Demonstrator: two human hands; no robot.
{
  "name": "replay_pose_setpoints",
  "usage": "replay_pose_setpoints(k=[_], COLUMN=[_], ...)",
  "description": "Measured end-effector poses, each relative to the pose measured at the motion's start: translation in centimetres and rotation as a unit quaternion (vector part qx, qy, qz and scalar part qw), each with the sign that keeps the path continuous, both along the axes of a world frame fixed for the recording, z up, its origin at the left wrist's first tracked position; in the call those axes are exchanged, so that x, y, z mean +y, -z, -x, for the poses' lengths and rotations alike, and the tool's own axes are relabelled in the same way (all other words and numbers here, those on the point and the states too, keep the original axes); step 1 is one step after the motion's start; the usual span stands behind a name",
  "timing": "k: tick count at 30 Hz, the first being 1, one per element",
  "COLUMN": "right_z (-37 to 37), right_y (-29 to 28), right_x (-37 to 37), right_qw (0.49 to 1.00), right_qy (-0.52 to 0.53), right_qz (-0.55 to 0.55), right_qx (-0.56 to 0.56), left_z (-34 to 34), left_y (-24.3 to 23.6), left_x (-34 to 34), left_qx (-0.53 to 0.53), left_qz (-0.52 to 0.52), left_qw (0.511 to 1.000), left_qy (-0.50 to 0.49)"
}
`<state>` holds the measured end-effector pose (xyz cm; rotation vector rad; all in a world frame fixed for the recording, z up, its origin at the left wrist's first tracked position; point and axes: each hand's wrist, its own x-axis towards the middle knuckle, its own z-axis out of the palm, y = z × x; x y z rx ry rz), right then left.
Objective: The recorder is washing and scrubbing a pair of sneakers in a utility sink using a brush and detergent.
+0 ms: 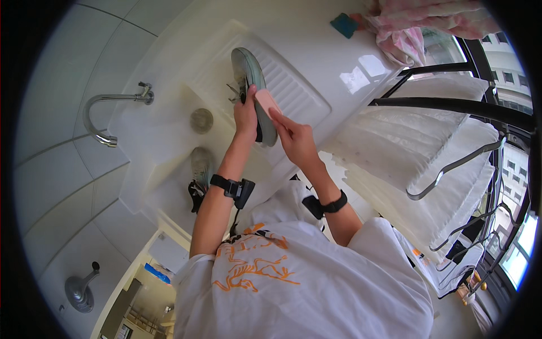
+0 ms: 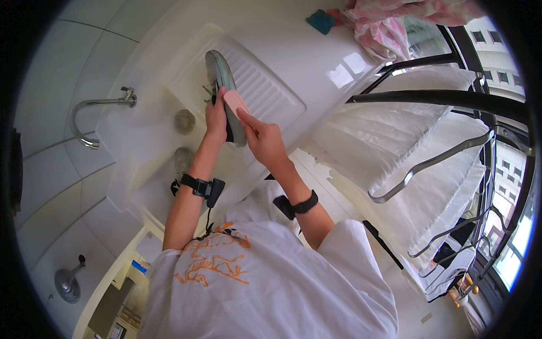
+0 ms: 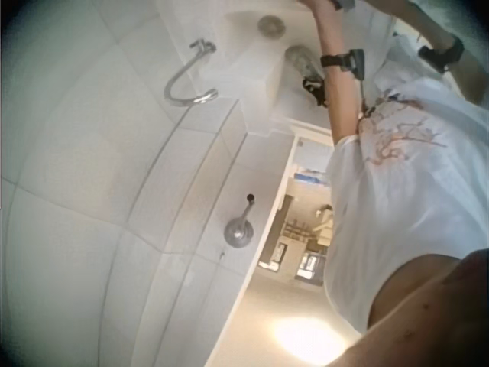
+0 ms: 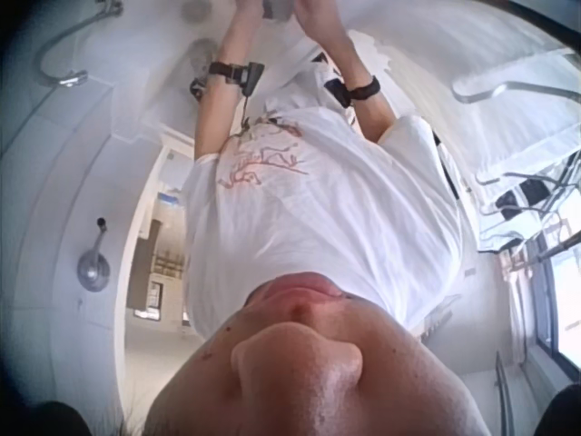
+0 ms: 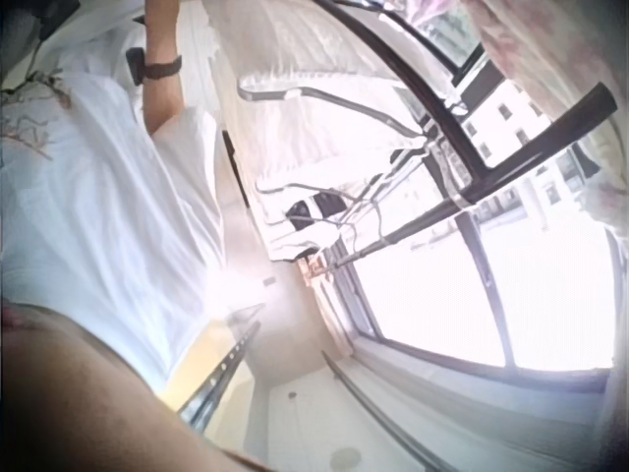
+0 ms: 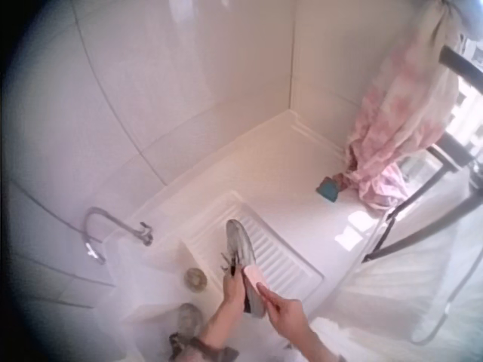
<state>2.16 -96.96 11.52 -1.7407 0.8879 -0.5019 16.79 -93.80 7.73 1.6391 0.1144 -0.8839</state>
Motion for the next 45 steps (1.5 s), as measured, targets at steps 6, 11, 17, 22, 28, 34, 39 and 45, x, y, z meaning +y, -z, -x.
replay_pose_setpoints(k=[6,11,17,22,28,34,39,45], right_z=[4.4,1.5,-0.4,3.7,-1.3,-4.4,2.5,3.0], right_y=[-1.9,-0.7,-1.7,-3.7,-2.7,-2.3,-4.0,-5.3], right_x=[3.8,1.3,0.7,6.6,3.7,2.4,3.3,0.3], right_qw=[0.999,0.997,0.996,0.993,0.990,0.992,0.997,0.976], right_qy=[0.007,0.075,0.086,0.099,0.083,0.069,0.007,-0.035], right_qz=[-0.023,-0.001,0.025,0.023,0.085,0.070,-0.023,-0.156], right_qx=[0.028,-0.017,0.029,0.061,0.074,0.085,0.077,0.147], left_z=[0.2,0.6,-0.5,0.1,1.4,1.2,1.6,1.9], left_y=[0.4,0.8,2.2,1.7,1.2,-0.2,-0.8,-1.2], left_x=[-0.6,-1.3,-1.6,-1.7,1.0,2.2,1.4,0.7], left_qx=[-0.076,-0.211,-0.214,-0.185,-0.132,-0.073,-0.090,-0.180], left_qz=[-0.035,-0.065,-0.051,-0.055,-0.002,0.062,0.052,-0.003], left_qw=[0.996,0.970,0.969,0.979,0.990,0.992,0.983,0.980], left_qy=[0.029,0.102,0.116,0.063,-0.059,-0.084,-0.149,-0.080])
